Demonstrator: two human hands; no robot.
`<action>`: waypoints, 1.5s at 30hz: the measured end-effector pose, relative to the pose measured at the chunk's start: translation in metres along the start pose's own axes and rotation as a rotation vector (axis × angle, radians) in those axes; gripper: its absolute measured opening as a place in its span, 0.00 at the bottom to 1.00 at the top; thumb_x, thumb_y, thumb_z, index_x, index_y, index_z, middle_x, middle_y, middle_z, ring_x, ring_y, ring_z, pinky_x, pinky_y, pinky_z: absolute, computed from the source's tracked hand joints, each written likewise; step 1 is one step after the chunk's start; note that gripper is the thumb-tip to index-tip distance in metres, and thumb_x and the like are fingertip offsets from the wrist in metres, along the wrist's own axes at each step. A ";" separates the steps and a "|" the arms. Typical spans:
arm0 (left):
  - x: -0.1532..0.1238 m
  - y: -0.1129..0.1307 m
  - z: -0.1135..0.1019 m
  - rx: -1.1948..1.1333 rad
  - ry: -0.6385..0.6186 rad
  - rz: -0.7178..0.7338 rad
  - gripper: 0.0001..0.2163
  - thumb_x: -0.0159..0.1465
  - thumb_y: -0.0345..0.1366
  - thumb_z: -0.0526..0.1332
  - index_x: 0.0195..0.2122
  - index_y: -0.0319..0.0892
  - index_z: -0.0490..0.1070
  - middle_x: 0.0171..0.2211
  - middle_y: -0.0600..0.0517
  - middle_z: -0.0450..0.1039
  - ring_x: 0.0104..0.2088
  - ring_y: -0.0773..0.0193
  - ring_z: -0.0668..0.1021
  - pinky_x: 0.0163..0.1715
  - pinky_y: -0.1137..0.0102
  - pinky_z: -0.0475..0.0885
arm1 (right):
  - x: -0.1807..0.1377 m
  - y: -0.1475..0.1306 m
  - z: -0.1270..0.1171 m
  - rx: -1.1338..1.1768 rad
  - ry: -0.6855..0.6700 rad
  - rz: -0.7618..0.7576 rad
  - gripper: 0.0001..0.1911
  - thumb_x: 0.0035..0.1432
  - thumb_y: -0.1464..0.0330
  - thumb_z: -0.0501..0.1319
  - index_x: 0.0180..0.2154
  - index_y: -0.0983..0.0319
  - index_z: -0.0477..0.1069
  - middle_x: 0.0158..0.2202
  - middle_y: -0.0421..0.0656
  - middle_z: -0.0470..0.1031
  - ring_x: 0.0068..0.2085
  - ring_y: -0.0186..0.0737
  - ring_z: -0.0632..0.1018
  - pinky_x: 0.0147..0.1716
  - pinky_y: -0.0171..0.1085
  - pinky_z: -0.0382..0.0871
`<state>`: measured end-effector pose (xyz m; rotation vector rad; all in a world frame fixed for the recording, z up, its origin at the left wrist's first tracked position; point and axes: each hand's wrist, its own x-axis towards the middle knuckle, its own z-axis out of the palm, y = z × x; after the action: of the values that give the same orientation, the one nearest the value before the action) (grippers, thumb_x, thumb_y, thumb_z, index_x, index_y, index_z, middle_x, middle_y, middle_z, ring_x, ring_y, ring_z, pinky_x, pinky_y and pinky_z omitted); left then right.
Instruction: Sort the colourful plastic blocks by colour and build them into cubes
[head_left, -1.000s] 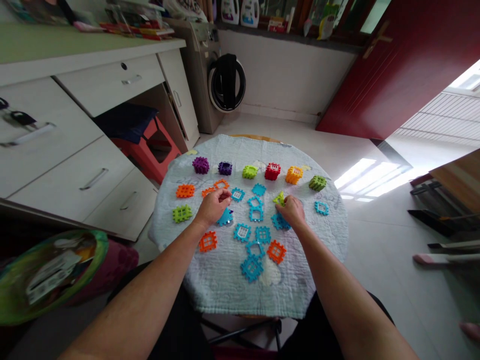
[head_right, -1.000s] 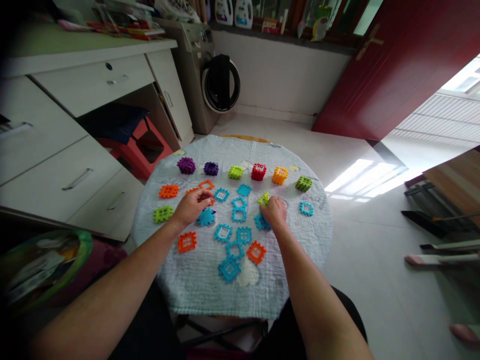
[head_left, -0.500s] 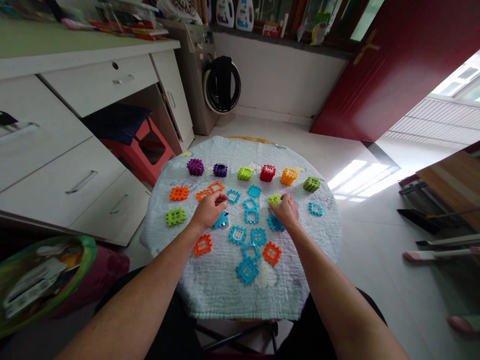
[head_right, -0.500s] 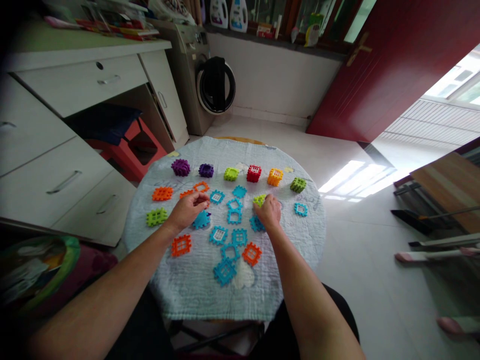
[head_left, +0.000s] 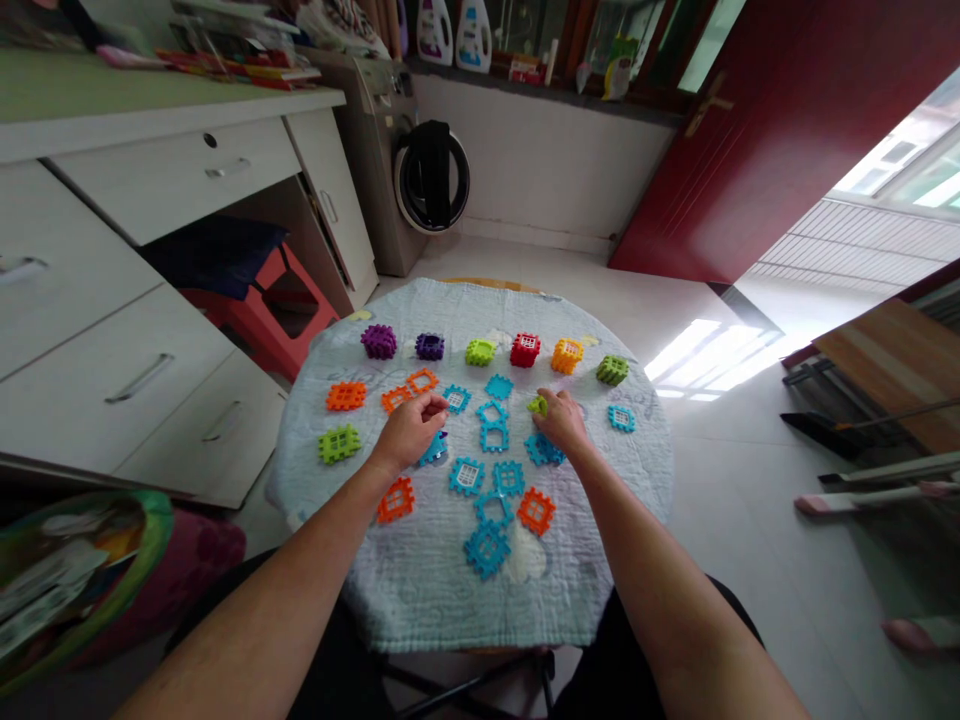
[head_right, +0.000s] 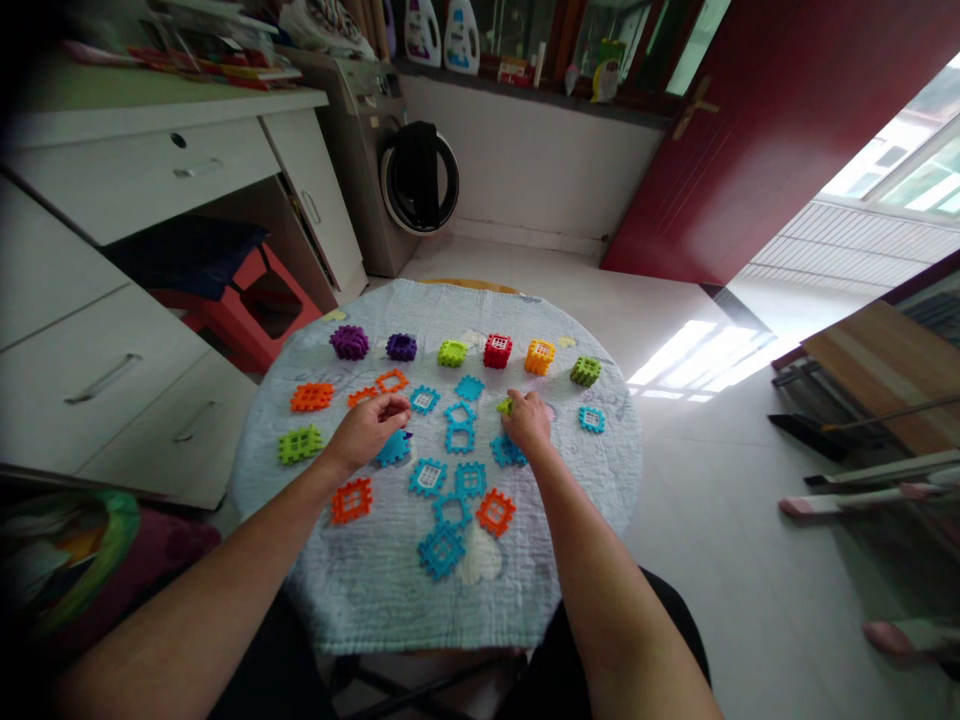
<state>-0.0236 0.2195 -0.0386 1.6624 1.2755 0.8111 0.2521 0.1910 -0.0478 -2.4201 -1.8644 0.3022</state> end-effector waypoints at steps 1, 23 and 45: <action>-0.003 0.002 0.003 0.022 -0.011 0.001 0.10 0.56 0.38 0.59 0.36 0.40 0.71 0.31 0.50 0.76 0.32 0.62 0.78 0.35 0.68 0.73 | 0.000 0.000 0.000 -0.006 -0.003 -0.012 0.26 0.58 0.65 0.57 0.59 0.54 0.62 0.46 0.49 0.68 0.45 0.45 0.74 0.43 0.39 0.63; -0.035 -0.024 -0.109 1.050 -0.092 -0.380 0.25 0.46 0.32 0.64 0.48 0.45 0.67 0.51 0.43 0.69 0.51 0.44 0.70 0.43 0.60 0.68 | -0.003 0.009 -0.006 0.126 0.120 -0.156 0.32 0.54 0.59 0.59 0.59 0.62 0.59 0.49 0.53 0.64 0.51 0.51 0.69 0.46 0.45 0.64; -0.039 0.042 0.021 0.388 -0.304 0.360 0.22 0.48 0.36 0.66 0.45 0.41 0.70 0.41 0.47 0.70 0.44 0.54 0.73 0.47 0.62 0.69 | -0.076 -0.060 -0.039 0.328 -0.124 -0.728 0.28 0.50 0.68 0.66 0.52 0.63 0.63 0.48 0.50 0.69 0.50 0.46 0.70 0.50 0.45 0.64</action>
<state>0.0020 0.1728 -0.0086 2.2736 0.9734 0.5011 0.1841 0.1361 0.0090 -1.4240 -2.3568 0.6353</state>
